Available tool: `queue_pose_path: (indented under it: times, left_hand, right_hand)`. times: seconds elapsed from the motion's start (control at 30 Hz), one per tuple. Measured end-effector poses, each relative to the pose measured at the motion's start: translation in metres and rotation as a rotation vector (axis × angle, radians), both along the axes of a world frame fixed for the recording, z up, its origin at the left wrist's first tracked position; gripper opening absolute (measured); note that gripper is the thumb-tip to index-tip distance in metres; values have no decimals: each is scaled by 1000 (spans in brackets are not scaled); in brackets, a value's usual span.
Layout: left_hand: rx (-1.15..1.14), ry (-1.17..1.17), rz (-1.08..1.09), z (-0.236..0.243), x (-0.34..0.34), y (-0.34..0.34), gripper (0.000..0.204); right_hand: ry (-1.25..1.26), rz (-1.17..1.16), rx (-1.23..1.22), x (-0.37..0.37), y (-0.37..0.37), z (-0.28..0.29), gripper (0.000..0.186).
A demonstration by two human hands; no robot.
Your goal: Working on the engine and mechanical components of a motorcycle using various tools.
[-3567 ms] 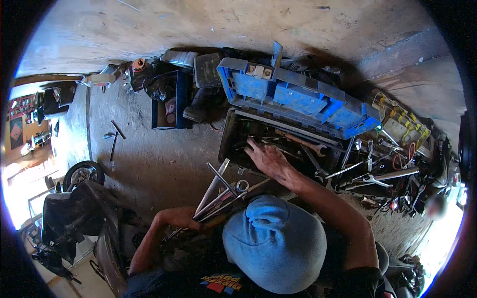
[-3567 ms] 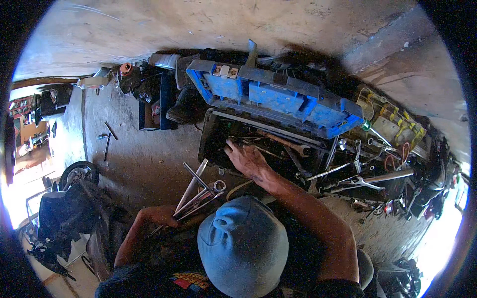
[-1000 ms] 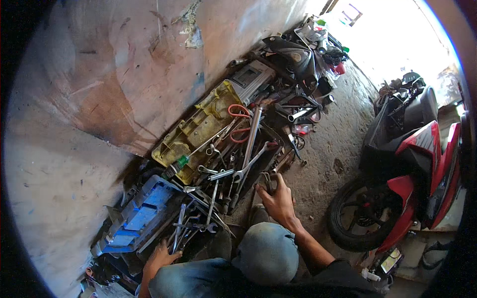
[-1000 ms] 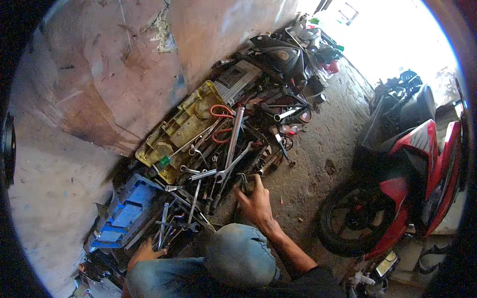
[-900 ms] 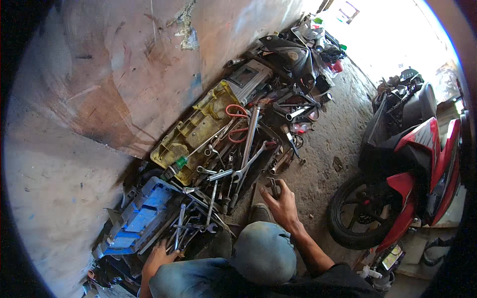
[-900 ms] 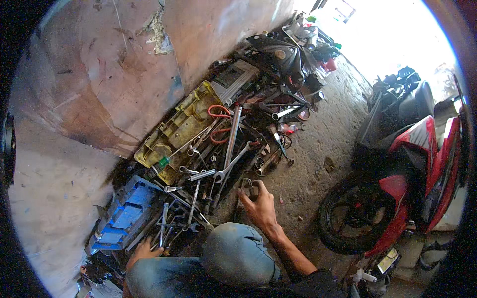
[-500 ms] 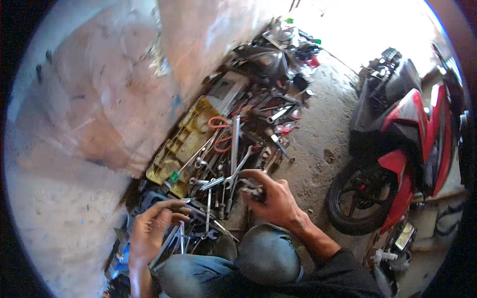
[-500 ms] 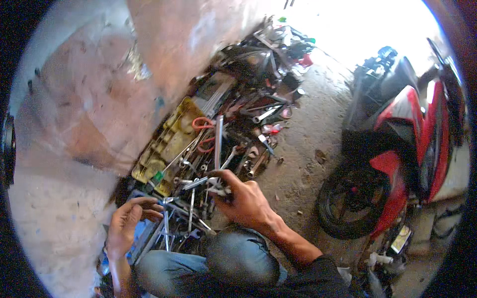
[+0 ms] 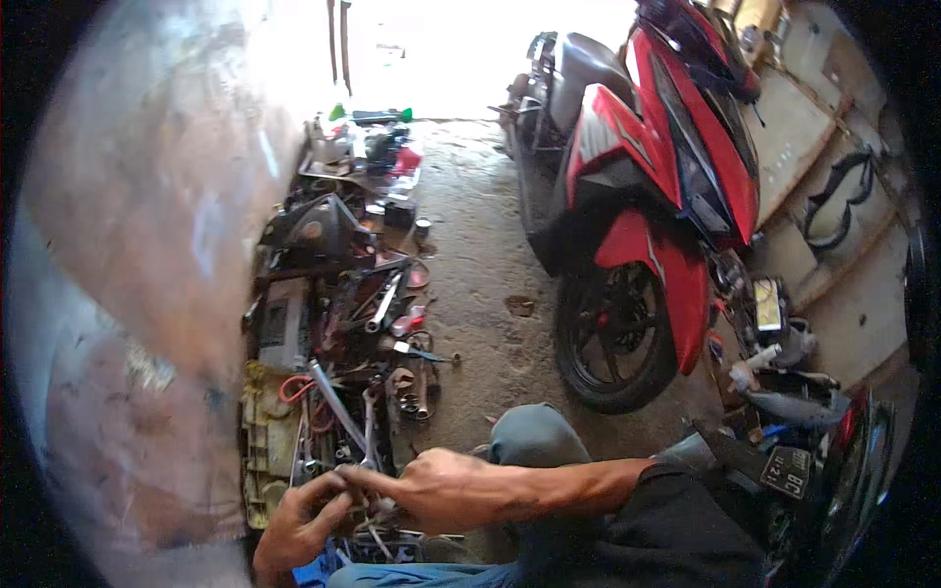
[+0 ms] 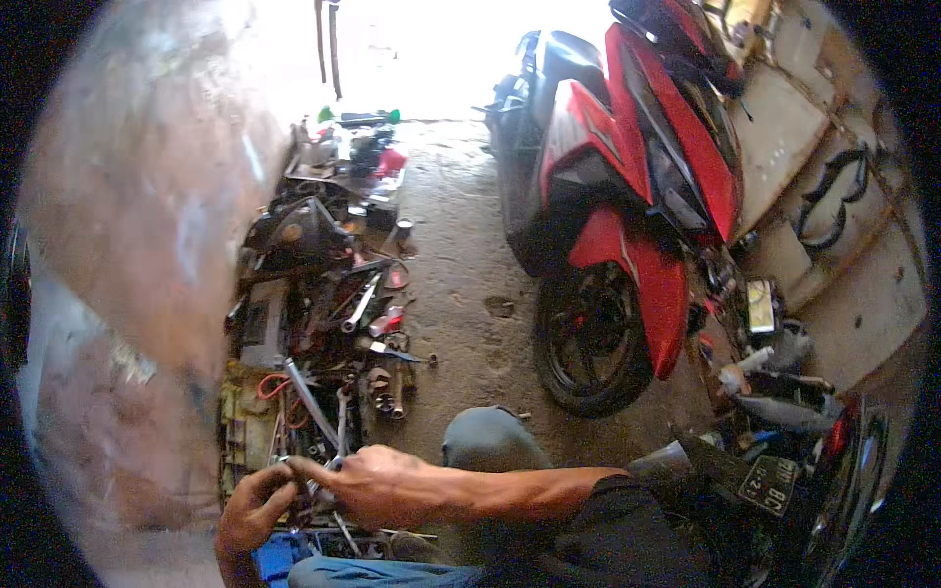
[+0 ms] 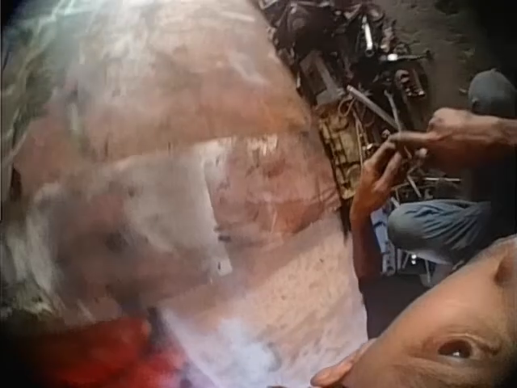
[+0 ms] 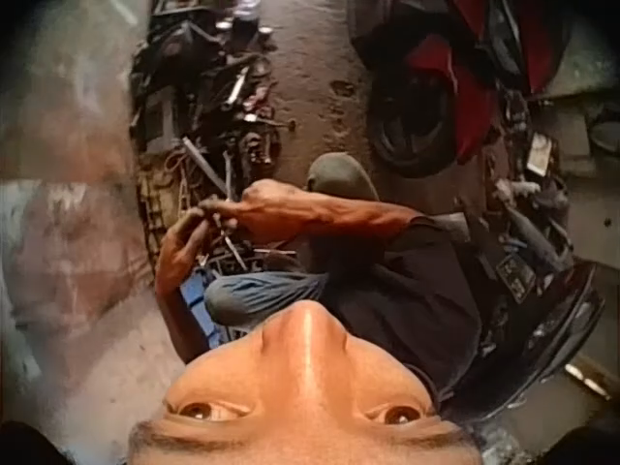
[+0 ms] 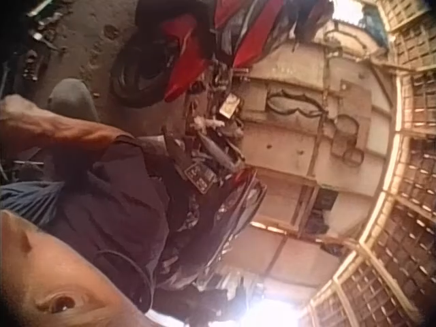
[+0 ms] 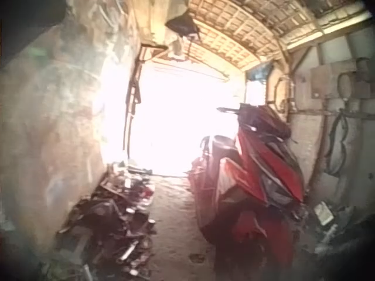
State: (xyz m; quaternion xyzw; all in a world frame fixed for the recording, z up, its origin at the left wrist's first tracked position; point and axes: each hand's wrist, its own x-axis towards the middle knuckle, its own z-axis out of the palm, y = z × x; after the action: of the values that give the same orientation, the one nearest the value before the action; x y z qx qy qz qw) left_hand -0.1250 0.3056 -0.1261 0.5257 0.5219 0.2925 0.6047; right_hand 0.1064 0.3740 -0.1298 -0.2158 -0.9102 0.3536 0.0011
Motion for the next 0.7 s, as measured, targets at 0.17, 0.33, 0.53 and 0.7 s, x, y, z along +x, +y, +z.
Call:
queue_pose_path:
  times: [0.17, 0.33, 0.53, 0.7]
  left_hand:
    - [-277, -123, -174, 6, -6, 49, 15]
    - [-375, -47, -235, 92, 11, 98, 4]
    - [-418, 207, -165, 175, 49, 133, 14]
    - [-558, 294, -134, 243, 81, 117, 17]
  right_hand:
    - [263, -58, -180, 7, 28, -12, 71]
    - [520, -212, -129, -13, 59, -15, 38]
    - [953, -444, -52, 6, 75, -10, 25]
    - [934, -641, -31, 1, 48, -6, 50]
